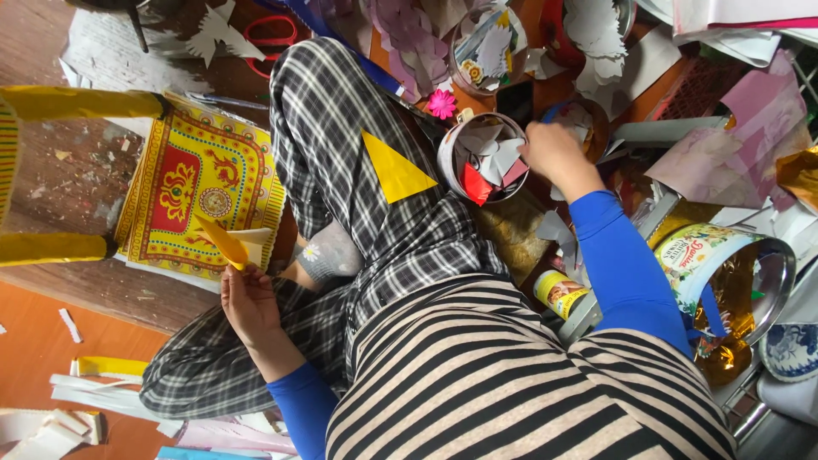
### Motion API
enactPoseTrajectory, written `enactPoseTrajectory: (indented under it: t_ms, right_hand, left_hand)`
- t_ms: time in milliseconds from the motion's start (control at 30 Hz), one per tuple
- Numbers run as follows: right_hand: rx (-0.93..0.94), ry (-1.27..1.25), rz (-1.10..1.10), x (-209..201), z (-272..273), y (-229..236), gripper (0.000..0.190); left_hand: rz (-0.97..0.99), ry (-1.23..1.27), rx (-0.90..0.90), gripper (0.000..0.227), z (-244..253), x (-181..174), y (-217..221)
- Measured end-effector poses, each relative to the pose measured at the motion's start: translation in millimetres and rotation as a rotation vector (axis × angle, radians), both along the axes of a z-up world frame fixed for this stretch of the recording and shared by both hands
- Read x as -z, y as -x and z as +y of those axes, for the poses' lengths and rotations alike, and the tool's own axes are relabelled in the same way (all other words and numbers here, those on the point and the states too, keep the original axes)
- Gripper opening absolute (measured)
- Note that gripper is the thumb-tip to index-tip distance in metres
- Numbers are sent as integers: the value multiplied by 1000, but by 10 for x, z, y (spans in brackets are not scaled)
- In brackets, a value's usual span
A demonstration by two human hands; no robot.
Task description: Decorating and assembling traditional paper horse structures using paper, glue, and scissors.
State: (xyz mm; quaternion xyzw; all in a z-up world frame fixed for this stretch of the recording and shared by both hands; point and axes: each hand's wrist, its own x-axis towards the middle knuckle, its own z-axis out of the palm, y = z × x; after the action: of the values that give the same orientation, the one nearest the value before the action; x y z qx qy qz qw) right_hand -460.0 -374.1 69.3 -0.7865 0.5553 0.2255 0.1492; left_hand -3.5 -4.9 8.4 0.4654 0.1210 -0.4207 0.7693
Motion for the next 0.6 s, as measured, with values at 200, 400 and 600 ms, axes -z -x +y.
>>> enactPoseTrajectory:
  t_ms: [200, 400, 600]
  right_hand:
    - [298, -144, -236, 233, 158, 164, 28]
    - [390, -164, -216, 79, 18, 329, 25]
    - [374, 29, -161, 8, -198, 870, 22]
  left_hand:
    - [2, -13, 1, 12, -15, -59, 14]
    - [-5, -43, 4, 12, -30, -56, 22]
    - [-12, -30, -5, 10, 4, 15, 6]
